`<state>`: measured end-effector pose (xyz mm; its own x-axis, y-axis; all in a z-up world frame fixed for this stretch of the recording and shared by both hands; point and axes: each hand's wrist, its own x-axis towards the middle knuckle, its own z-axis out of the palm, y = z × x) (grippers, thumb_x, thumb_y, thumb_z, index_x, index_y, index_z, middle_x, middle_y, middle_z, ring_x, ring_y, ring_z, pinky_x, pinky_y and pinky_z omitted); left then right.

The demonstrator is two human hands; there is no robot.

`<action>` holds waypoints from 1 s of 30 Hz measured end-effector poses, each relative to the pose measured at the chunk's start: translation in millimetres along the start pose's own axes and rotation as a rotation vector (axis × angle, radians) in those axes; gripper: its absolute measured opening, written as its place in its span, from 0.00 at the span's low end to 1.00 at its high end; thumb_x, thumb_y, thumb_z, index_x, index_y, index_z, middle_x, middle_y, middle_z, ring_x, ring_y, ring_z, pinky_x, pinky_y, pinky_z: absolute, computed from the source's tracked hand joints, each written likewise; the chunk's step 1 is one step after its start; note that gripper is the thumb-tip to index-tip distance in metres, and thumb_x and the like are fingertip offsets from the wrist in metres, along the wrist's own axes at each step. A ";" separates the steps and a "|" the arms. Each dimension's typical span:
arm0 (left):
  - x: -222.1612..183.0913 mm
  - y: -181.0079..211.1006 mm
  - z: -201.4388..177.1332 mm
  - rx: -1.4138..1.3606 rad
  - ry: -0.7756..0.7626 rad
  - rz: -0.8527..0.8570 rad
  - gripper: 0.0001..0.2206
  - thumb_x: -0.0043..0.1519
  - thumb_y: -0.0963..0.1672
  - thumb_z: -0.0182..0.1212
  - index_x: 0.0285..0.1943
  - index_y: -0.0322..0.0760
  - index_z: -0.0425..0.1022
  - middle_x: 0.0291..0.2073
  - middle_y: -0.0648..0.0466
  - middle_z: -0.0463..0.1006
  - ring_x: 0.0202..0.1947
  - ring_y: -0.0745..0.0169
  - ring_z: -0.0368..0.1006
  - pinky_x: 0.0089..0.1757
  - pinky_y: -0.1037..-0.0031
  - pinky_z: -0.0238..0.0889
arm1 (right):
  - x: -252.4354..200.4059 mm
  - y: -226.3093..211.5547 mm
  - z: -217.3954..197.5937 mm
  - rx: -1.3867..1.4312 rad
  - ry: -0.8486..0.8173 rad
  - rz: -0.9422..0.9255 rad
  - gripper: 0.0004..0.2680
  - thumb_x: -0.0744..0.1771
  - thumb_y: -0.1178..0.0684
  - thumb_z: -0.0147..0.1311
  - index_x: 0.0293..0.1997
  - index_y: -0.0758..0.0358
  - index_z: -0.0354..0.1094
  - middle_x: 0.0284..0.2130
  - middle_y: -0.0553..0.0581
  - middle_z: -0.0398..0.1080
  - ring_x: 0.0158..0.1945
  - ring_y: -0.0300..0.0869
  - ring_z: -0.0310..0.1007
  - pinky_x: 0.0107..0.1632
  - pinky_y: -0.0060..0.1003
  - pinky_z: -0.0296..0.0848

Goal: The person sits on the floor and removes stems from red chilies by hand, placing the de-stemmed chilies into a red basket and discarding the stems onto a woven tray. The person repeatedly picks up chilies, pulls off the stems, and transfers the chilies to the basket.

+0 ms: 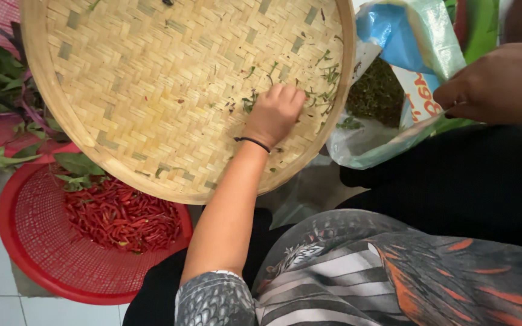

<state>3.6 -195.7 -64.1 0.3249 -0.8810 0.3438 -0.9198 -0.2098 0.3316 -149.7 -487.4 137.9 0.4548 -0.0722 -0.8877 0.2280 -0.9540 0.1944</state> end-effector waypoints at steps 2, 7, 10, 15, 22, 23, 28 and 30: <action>7.3 -5.6 -8.6 -0.045 0.036 -0.060 0.04 0.61 0.43 0.61 0.40 0.42 0.71 0.36 0.54 0.72 0.43 0.55 0.73 0.40 0.66 0.69 | 2.7 1.9 5.2 0.007 0.060 -0.035 0.10 0.66 0.36 0.55 0.50 0.33 0.75 0.37 0.35 0.80 0.37 0.28 0.83 0.45 0.29 0.82; 22.3 9.5 -31.4 -0.212 0.238 -0.295 0.04 0.62 0.43 0.63 0.39 0.39 0.73 0.34 0.52 0.75 0.38 0.53 0.73 0.41 0.65 0.69 | 8.8 3.7 14.4 -0.026 0.052 -0.079 0.10 0.67 0.37 0.53 0.50 0.35 0.74 0.41 0.36 0.80 0.37 0.27 0.83 0.43 0.26 0.83; 42.4 49.0 -25.2 -0.568 0.196 -0.395 0.05 0.67 0.45 0.59 0.42 0.40 0.77 0.33 0.56 0.78 0.31 0.64 0.74 0.35 0.72 0.69 | 15.7 5.4 12.3 -0.011 0.067 -0.108 0.10 0.66 0.37 0.54 0.49 0.35 0.75 0.41 0.37 0.80 0.37 0.27 0.83 0.43 0.27 0.82; 81.9 129.1 16.7 -0.933 0.165 -0.536 0.10 0.65 0.48 0.56 0.42 0.41 0.79 0.33 0.57 0.80 0.29 0.63 0.78 0.32 0.71 0.71 | 18.8 7.7 25.8 -0.012 0.135 -0.005 0.11 0.64 0.39 0.58 0.50 0.30 0.76 0.34 0.35 0.80 0.36 0.31 0.83 0.41 0.32 0.81; 82.8 163.4 39.1 -0.779 0.086 -0.386 0.15 0.64 0.48 0.56 0.56 0.40 0.78 0.48 0.48 0.82 0.47 0.46 0.78 0.46 0.48 0.64 | 52.8 23.1 70.5 -0.019 0.141 -0.117 0.07 0.65 0.36 0.58 0.42 0.35 0.76 0.27 0.36 0.79 0.31 0.25 0.79 0.39 0.26 0.79; 78.3 161.0 32.4 -0.867 -0.022 -0.413 0.16 0.66 0.48 0.55 0.60 0.42 0.77 0.51 0.49 0.82 0.50 0.47 0.78 0.49 0.55 0.69 | 54.0 26.2 73.7 0.005 0.181 -0.109 0.07 0.64 0.36 0.59 0.41 0.34 0.77 0.26 0.36 0.80 0.30 0.25 0.81 0.39 0.27 0.79; 41.8 87.8 -35.7 -0.605 -0.004 -0.241 0.19 0.68 0.52 0.62 0.67 0.51 0.72 0.62 0.54 0.78 0.63 0.57 0.72 0.64 0.62 0.65 | 51.3 27.3 58.5 -0.015 0.179 -0.168 0.08 0.65 0.35 0.56 0.44 0.33 0.76 0.32 0.37 0.80 0.32 0.26 0.83 0.41 0.28 0.81; 17.7 39.7 -71.7 -0.395 -0.015 -0.228 0.33 0.58 0.58 0.69 0.72 0.54 0.65 0.70 0.46 0.66 0.73 0.48 0.58 0.69 0.54 0.54 | 42.8 23.0 46.0 0.004 0.084 -0.091 0.09 0.65 0.35 0.55 0.46 0.32 0.76 0.33 0.36 0.81 0.33 0.26 0.83 0.43 0.28 0.82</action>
<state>-11.3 -189.3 18.2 0.5033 -0.8379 0.2112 -0.6700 -0.2240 0.7077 -164.6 -525.8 85.2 0.5033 0.0389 -0.8632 0.2682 -0.9567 0.1133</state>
